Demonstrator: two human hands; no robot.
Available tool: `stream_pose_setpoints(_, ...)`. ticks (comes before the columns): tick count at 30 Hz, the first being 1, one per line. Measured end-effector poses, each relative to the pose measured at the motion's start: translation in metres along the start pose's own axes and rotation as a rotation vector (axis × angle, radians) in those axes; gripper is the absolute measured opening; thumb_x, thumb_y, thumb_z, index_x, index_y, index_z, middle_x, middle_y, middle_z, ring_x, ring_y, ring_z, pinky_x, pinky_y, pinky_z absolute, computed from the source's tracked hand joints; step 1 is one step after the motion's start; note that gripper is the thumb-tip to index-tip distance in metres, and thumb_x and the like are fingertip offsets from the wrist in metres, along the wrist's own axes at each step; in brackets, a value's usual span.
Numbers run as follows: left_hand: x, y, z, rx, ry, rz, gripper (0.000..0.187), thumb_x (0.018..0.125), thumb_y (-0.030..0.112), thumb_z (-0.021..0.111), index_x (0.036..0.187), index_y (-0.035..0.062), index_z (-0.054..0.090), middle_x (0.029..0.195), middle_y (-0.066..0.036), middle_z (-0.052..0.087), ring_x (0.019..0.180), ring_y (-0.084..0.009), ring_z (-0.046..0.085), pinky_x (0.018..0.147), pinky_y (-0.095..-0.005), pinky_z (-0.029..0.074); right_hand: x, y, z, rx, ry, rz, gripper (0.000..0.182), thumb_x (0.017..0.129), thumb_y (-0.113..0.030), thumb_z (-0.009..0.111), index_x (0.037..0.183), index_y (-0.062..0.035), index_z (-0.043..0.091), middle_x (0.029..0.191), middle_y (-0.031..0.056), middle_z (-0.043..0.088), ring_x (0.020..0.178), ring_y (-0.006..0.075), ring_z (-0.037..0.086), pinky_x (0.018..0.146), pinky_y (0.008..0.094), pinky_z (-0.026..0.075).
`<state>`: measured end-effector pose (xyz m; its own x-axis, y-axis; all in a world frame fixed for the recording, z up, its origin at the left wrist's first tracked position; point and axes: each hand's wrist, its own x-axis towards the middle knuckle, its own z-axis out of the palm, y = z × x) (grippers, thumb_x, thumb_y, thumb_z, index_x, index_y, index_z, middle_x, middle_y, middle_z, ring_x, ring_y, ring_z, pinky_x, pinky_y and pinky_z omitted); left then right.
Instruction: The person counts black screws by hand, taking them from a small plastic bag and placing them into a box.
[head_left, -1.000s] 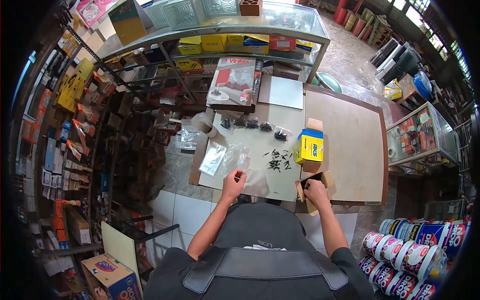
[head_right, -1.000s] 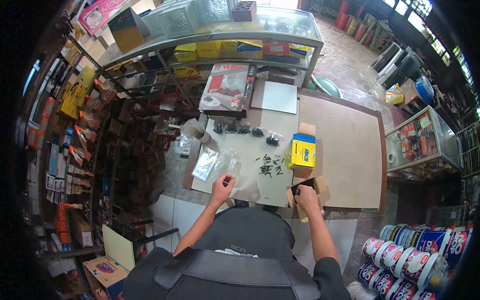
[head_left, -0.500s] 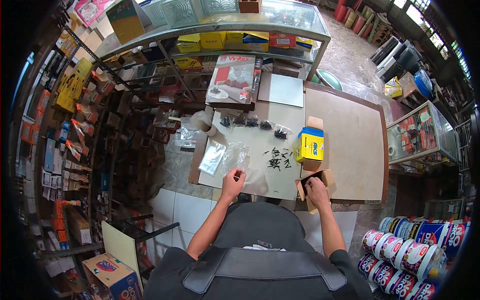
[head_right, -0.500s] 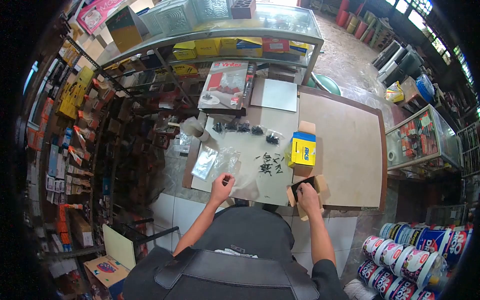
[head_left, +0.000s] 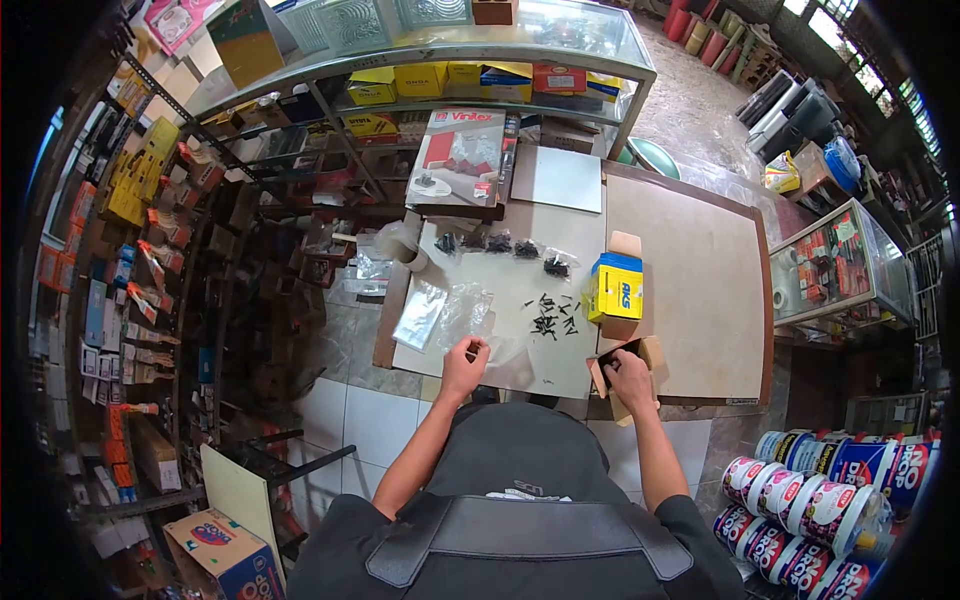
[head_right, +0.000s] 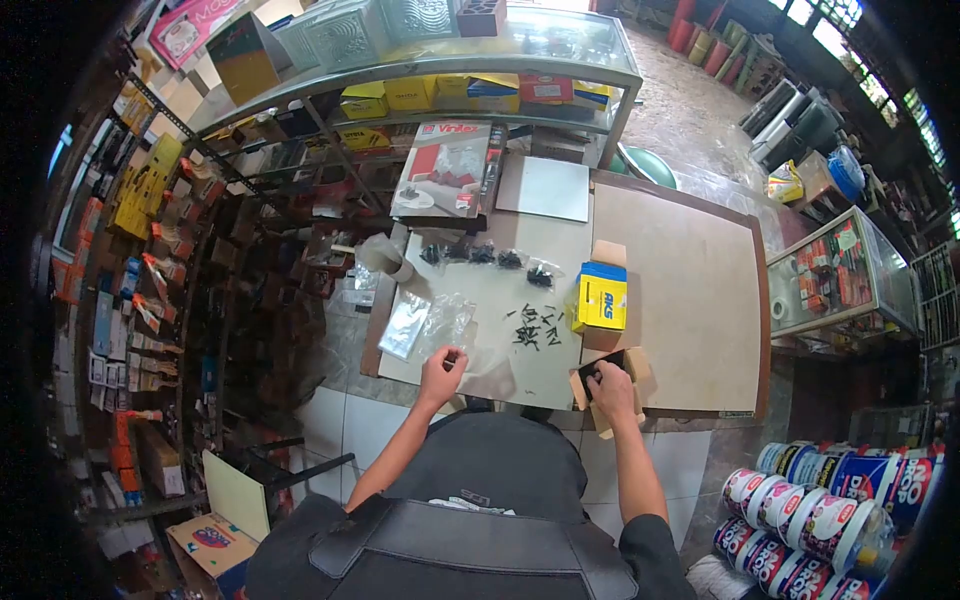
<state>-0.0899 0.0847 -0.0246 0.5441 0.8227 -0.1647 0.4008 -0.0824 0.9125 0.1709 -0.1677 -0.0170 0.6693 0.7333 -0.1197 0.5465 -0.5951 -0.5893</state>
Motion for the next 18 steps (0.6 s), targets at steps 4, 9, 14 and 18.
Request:
stream_pose_setpoints(4, 0.001, 0.002, 0.004, -0.006, 0.007, 0.015, 0.021, 0.09, 0.021, 0.068, 0.097, 0.0013, 0.068, 0.081, -0.01, 0.072, 0.071, -0.0176, 0.069, 0.066, -0.0321, 0.054, -0.004, -0.006, -0.004, 0.004, 0.026, -0.074, 0.015, 0.083, -0.009, 0.071, 0.093, 0.0015, 0.065, 0.084, 0.018, 0.065, 0.08, 0.0359, 0.065, 0.072, 0.0417, 0.051)
stream_pose_setpoints(9, 0.002, 0.002, 0.005, -0.003, 0.0, 0.02, 0.021, 0.09, 0.021, 0.068, 0.097, 0.0013, 0.069, 0.081, -0.01, 0.072, 0.072, -0.0173, 0.069, 0.066, -0.032, 0.054, -0.005, -0.013, -0.008, 0.149, 0.117, -0.075, 0.014, 0.085, -0.009, 0.07, 0.095, 0.0015, 0.067, 0.08, 0.0144, 0.063, 0.073, 0.0273, 0.063, 0.069, 0.0362, 0.051)
stream_pose_setpoints(14, 0.002, 0.0, 0.002, -0.004, 0.017, 0.016, 0.021, 0.09, 0.021, 0.068, 0.097, 0.0013, 0.068, 0.08, -0.009, 0.072, 0.072, -0.0167, 0.069, 0.067, -0.0316, 0.054, 0.001, -0.002, -0.005, 0.304, 0.133, 0.113, 0.014, 0.09, -0.009, 0.067, 0.097, 0.0028, 0.067, 0.08, 0.0055, 0.064, 0.073, 0.0124, 0.059, 0.067, 0.0287, 0.048)
stream_pose_setpoints(18, -0.001, -0.003, 0.002, -0.019, 0.035, 0.013, 0.02, 0.09, 0.021, 0.069, 0.098, 0.0017, 0.068, 0.08, -0.008, 0.072, 0.072, -0.0165, 0.069, 0.067, -0.0314, 0.054, 0.017, -0.025, -0.01, 0.643, 0.218, 0.13, 0.014, 0.095, -0.01, 0.062, 0.099, 0.0027, 0.068, 0.085, 0.0015, 0.065, 0.079, 0.0079, 0.058, 0.07, 0.025, 0.047)
